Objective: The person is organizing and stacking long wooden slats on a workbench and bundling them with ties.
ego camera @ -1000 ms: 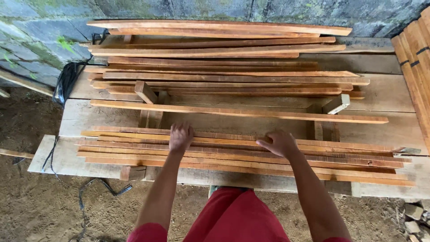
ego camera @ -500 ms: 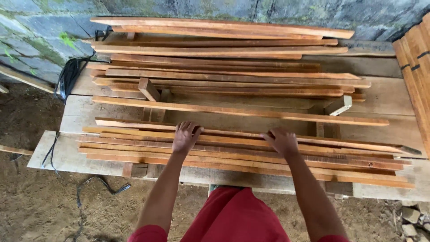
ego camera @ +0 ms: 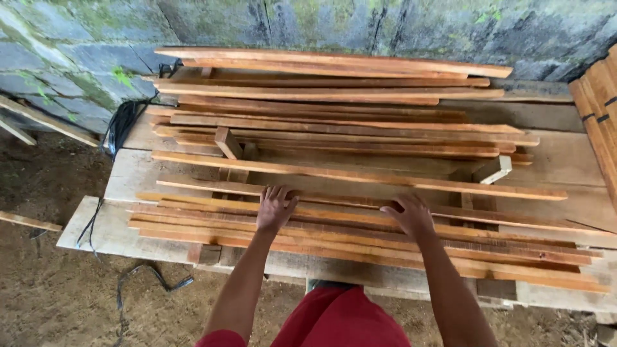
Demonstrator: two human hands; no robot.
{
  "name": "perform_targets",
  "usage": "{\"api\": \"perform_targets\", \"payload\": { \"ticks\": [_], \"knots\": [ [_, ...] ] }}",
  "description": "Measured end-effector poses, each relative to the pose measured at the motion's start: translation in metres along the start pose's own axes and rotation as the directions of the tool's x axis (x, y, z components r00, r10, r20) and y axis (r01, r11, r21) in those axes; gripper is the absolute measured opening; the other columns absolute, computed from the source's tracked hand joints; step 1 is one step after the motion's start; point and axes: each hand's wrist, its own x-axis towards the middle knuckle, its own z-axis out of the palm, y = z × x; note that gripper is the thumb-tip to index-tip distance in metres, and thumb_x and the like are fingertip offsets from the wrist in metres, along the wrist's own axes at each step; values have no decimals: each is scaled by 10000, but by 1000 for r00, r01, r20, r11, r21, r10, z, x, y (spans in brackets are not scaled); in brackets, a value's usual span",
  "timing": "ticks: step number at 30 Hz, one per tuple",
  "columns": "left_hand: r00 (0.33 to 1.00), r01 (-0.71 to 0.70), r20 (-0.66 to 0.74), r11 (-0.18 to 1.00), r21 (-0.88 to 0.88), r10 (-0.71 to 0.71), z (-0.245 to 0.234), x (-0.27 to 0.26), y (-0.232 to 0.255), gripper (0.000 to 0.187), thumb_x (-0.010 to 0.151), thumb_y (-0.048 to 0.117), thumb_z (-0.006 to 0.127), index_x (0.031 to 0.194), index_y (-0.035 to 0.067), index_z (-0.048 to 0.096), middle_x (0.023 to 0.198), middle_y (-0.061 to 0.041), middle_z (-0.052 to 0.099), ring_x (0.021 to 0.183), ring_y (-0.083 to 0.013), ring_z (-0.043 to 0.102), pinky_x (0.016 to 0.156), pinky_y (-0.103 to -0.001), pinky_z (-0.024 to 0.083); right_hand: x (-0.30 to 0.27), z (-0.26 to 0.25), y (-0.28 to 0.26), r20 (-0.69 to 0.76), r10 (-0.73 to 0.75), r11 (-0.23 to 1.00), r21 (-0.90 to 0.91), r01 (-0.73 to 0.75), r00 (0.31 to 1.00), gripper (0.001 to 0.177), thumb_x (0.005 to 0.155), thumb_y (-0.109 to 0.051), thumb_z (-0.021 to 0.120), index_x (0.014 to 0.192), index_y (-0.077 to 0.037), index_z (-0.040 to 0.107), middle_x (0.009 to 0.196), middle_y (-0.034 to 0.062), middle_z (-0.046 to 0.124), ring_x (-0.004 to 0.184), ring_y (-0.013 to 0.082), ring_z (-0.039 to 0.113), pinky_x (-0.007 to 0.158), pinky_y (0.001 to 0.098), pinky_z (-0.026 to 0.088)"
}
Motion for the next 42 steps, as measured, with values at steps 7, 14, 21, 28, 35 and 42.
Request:
{"api": "perform_targets", "payload": {
  "ticks": [7, 14, 21, 28, 35, 42],
  "knots": [
    [982, 183, 8, 964, 195, -188, -1, 2, 3, 326, 948, 478, 625, 1160, 232, 655, 1109, -46, 546, 1204, -270, 534, 1166, -522, 322, 0, 14, -8, -513, -49, 949, -292, -121, 857, 574, 922, -771, 528, 1106, -266, 730, 1102, 31, 589, 1148, 264, 598, 997, 469, 488],
    [963, 259, 48, 961, 95, -264, 3, -2, 1, 320, 927, 395, 590, 1184, 216, 657, 988, -101, 583, 978, -326, 661, 942, -466, 517, -6, 37, 5, -641, -56, 956, -256, -145, 765, 639, 806, -807, 680, 1095, -245, 767, 890, 86, 658, 715, 311, 752, 591, 409, 603],
    [984, 175, 10, 983, 46, -176, -4, 4, 7, 457, 886, 297, 619, 1332, 195, 631, 1181, -157, 623, 1201, -360, 637, 1157, -475, 425, -9, 19, -6, -430, 62, 991, -81, -107, 901, 567, 949, -607, 654, 1271, -143, 608, 1145, 216, 570, 929, 438, 741, 721, 570, 671],
    [995, 96, -10, 995, 28, -96, 9, 1, -2, 533, 881, 249, 607, 1409, 180, 610, 1319, -137, 615, 1272, -373, 620, 1103, -538, 477, -7, 25, 3, -485, -32, 997, -71, -3, 874, 592, 908, -509, 683, 1335, -105, 612, 1253, 188, 578, 1041, 454, 708, 796, 570, 625],
    [995, 79, -74, 993, 91, -72, 13, -5, -3, 351, 886, 334, 628, 1176, 158, 720, 1143, -75, 687, 1085, -299, 711, 935, -434, 551, -25, -43, -56, 387, 32, 999, -28, -23, 921, 715, 873, -752, 520, 1074, -106, 752, 1000, 155, 781, 951, 400, 753, 882, 522, 536],
    [980, -198, -11, 976, 96, 200, 14, -14, 1, 123, 866, 332, 702, 897, 226, 758, 812, -5, 761, 847, -184, 762, 930, -370, 514, 9, -16, -25, 418, -53, 996, 83, 20, 907, 651, 862, -725, 576, 606, -127, 564, 554, 81, 567, 533, 312, 560, 636, 436, 424]
  ]
}}
